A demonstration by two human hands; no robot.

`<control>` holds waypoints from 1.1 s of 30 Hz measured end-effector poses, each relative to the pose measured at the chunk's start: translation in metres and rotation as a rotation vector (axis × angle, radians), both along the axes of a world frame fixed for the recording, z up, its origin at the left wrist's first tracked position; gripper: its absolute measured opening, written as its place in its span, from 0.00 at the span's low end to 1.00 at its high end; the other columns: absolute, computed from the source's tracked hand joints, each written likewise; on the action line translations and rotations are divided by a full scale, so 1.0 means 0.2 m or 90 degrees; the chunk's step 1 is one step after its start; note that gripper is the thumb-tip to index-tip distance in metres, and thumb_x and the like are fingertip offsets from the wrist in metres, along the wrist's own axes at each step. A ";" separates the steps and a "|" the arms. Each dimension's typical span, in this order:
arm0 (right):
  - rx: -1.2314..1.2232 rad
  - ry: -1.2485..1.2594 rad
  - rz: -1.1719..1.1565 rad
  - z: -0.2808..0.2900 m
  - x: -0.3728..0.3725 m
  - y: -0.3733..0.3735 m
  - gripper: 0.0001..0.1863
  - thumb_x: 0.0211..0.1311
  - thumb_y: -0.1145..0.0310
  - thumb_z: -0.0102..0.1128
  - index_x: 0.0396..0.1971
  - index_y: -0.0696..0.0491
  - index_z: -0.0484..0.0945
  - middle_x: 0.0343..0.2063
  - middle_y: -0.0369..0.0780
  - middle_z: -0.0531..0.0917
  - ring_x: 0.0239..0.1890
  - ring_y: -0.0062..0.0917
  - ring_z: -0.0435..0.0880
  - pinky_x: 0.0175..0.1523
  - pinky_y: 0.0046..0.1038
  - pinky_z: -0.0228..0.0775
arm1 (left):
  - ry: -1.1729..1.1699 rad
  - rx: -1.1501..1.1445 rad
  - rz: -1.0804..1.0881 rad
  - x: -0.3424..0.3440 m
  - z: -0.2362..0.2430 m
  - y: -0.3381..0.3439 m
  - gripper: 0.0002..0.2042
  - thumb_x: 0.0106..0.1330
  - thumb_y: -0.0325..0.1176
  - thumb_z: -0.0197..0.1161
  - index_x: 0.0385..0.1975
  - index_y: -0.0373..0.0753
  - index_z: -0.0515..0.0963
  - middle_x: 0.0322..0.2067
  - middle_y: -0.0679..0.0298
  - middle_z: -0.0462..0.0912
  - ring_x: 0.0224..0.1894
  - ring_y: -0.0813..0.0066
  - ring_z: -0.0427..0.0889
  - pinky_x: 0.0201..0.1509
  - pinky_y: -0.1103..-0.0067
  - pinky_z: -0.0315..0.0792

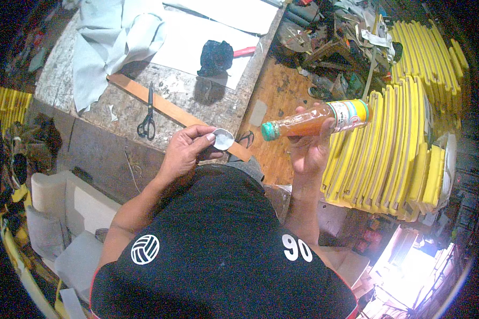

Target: The person cuts a small circular piece from a white fabric using scissors, then applies a liquid from a bottle onto the cut piece. The person handles the fabric and scissors throughout the process.

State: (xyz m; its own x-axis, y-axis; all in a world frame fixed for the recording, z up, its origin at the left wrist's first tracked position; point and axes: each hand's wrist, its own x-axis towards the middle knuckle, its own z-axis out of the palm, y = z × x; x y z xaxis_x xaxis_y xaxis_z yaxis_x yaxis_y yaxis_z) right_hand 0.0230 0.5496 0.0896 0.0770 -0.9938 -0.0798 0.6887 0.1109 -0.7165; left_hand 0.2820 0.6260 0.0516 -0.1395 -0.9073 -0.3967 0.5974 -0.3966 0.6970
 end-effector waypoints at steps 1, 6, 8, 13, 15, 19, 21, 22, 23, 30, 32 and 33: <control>0.005 -0.002 -0.008 0.00 0.01 0.00 0.29 0.66 0.48 0.54 0.57 0.54 0.67 0.48 0.49 0.79 0.45 0.37 0.84 0.46 0.35 0.82 | 0.002 0.002 -0.002 0.00 0.00 0.00 0.12 0.68 0.29 0.58 0.48 0.31 0.76 0.42 0.57 0.83 0.41 0.72 0.84 0.41 0.76 0.84; 0.015 0.039 -0.026 0.00 0.01 0.00 0.28 0.65 0.48 0.56 0.56 0.53 0.68 0.48 0.47 0.80 0.44 0.37 0.84 0.45 0.34 0.81 | 0.018 0.021 -0.001 0.00 0.00 -0.01 0.13 0.68 0.28 0.58 0.50 0.30 0.75 0.43 0.57 0.82 0.41 0.72 0.84 0.42 0.76 0.84; 0.022 0.052 -0.032 -0.01 0.01 0.00 0.29 0.65 0.48 0.56 0.56 0.53 0.68 0.48 0.47 0.80 0.45 0.37 0.83 0.46 0.35 0.81 | 0.018 0.019 -0.009 0.00 -0.01 -0.01 0.13 0.68 0.28 0.58 0.50 0.30 0.75 0.43 0.56 0.82 0.42 0.71 0.84 0.43 0.75 0.84; 0.025 0.075 -0.051 -0.01 0.03 0.01 0.29 0.64 0.48 0.57 0.57 0.52 0.68 0.48 0.47 0.80 0.46 0.37 0.83 0.48 0.37 0.80 | 0.016 0.017 -0.007 -0.01 0.01 -0.01 0.14 0.69 0.28 0.57 0.51 0.30 0.74 0.44 0.56 0.82 0.43 0.70 0.83 0.44 0.75 0.84; 0.015 0.075 -0.031 0.00 0.03 0.01 0.30 0.64 0.48 0.56 0.58 0.53 0.67 0.48 0.47 0.80 0.47 0.37 0.82 0.49 0.38 0.79 | 0.019 0.011 -0.007 -0.01 0.00 -0.01 0.14 0.69 0.28 0.57 0.51 0.30 0.74 0.44 0.56 0.82 0.43 0.70 0.83 0.44 0.75 0.84; -0.007 0.046 -0.029 0.00 0.07 0.03 0.32 0.65 0.48 0.56 0.60 0.54 0.64 0.49 0.49 0.79 0.49 0.36 0.82 0.51 0.40 0.79 | 0.028 0.009 0.002 -0.01 -0.01 -0.01 0.14 0.70 0.28 0.56 0.52 0.30 0.74 0.45 0.56 0.82 0.43 0.71 0.83 0.45 0.77 0.83; -0.043 0.101 -0.044 0.01 0.12 0.07 0.33 0.65 0.48 0.56 0.61 0.55 0.62 0.49 0.49 0.78 0.49 0.35 0.81 0.52 0.40 0.78 | 0.048 0.003 0.010 -0.02 -0.03 -0.01 0.14 0.70 0.29 0.56 0.53 0.29 0.74 0.44 0.57 0.82 0.40 0.75 0.83 0.43 0.80 0.82; -0.061 0.129 -0.051 0.02 0.14 0.08 0.33 0.65 0.48 0.55 0.62 0.55 0.62 0.50 0.49 0.78 0.49 0.35 0.81 0.52 0.40 0.78 | 0.038 -0.001 0.011 -0.02 -0.03 -0.01 0.14 0.70 0.29 0.56 0.53 0.29 0.74 0.44 0.58 0.82 0.40 0.75 0.83 0.44 0.80 0.81; -0.071 0.190 -0.060 0.02 0.15 0.11 0.35 0.64 0.49 0.58 0.63 0.55 0.60 0.50 0.50 0.78 0.48 0.36 0.81 0.52 0.40 0.78 | 0.030 -0.006 0.010 -0.03 -0.04 -0.02 0.15 0.70 0.29 0.56 0.53 0.29 0.74 0.43 0.58 0.82 0.40 0.76 0.83 0.44 0.81 0.81; -0.241 0.446 -0.107 0.06 0.27 0.18 0.44 0.53 0.49 0.70 0.62 0.57 0.59 0.48 0.52 0.77 0.48 0.38 0.81 0.51 0.40 0.77 | 0.031 0.002 0.012 -0.05 -0.06 -0.01 0.15 0.70 0.29 0.56 0.54 0.30 0.74 0.43 0.60 0.83 0.38 0.77 0.83 0.44 0.81 0.80; -0.215 0.510 -0.084 0.12 0.31 0.21 0.46 0.50 0.50 0.73 0.61 0.57 0.58 0.49 0.54 0.77 0.48 0.37 0.80 0.52 0.35 0.76 | 0.029 -0.014 0.001 -0.06 -0.06 0.00 0.16 0.70 0.29 0.57 0.55 0.32 0.73 0.44 0.62 0.82 0.40 0.77 0.83 0.44 0.80 0.80; -0.215 0.510 -0.085 0.12 0.31 0.21 0.46 0.50 0.50 0.73 0.61 0.57 0.58 0.49 0.54 0.77 0.48 0.37 0.80 0.52 0.35 0.76 | 0.029 -0.022 -0.004 -0.06 -0.06 0.00 0.16 0.70 0.30 0.57 0.56 0.33 0.73 0.44 0.62 0.82 0.40 0.78 0.82 0.45 0.80 0.80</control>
